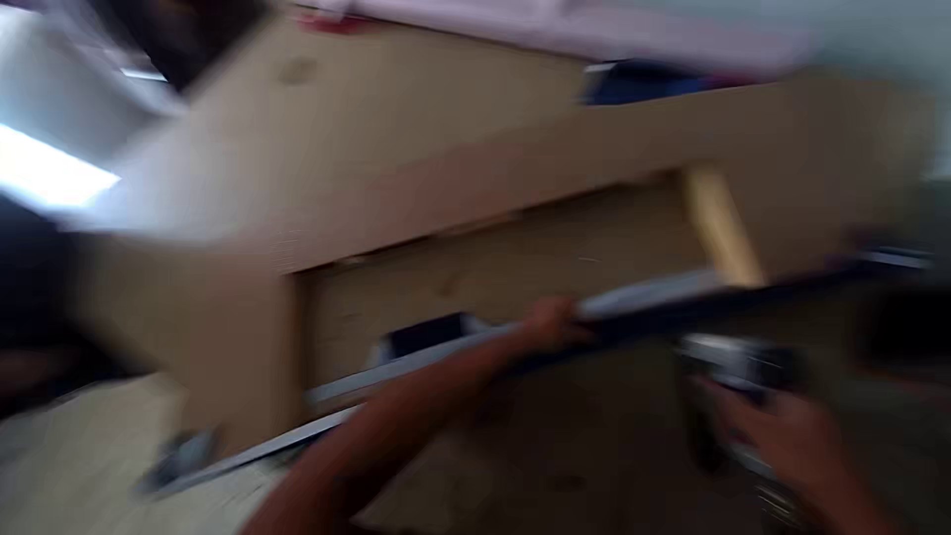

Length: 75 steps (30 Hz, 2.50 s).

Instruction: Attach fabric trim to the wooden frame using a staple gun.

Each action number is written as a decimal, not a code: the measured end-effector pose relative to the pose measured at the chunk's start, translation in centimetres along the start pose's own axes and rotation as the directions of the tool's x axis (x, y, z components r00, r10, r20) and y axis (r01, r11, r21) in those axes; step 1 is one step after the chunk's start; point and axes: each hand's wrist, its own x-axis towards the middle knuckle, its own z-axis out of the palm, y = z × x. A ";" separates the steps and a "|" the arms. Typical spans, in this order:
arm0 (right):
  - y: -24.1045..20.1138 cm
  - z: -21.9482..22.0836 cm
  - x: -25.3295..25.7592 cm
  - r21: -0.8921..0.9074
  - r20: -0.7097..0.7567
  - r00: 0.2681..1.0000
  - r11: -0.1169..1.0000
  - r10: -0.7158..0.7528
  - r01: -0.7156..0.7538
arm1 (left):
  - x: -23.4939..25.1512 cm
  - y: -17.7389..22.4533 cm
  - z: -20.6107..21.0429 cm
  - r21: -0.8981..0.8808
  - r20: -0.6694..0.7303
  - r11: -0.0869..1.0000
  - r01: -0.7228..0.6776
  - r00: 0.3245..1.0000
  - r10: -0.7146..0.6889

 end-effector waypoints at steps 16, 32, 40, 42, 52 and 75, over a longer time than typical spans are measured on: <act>-0.7 2.5 2.4 -0.216 0.051 0.998 0.976 0.043 -0.031 | 2.7 -4.3 -0.2 0.531 0.110 0.763 -0.368 0.923 0.369; -8.2 14.3 -6.5 -0.309 0.119 0.993 0.951 0.000 0.036 | 3.3 -4.4 -1.1 0.529 0.161 0.779 -0.337 0.941 0.298; -11.7 19.4 -11.4 -0.239 0.212 0.977 0.968 -0.030 0.081 | 2.0 -1.9 -1.9 0.361 0.164 0.910 -0.205 0.974 0.155; -10.9 19.3 -13.4 -0.184 0.225 0.973 0.979 -0.046 0.089 | 0.1 -0.1 -1.1 0.403 0.136 0.894 -0.199 0.978 0.156; 13.2 9.3 -23.5 0.095 -0.042 0.964 0.962 0.262 -0.257 | -10.9 0.7 3.0 0.664 0.079 0.747 -0.042 0.997 -0.013; 15.9 -8.5 -1.8 -0.130 -0.008 0.999 0.990 0.047 -0.048 | 4.8 4.9 14.0 0.044 0.305 0.950 -0.309 0.910 0.282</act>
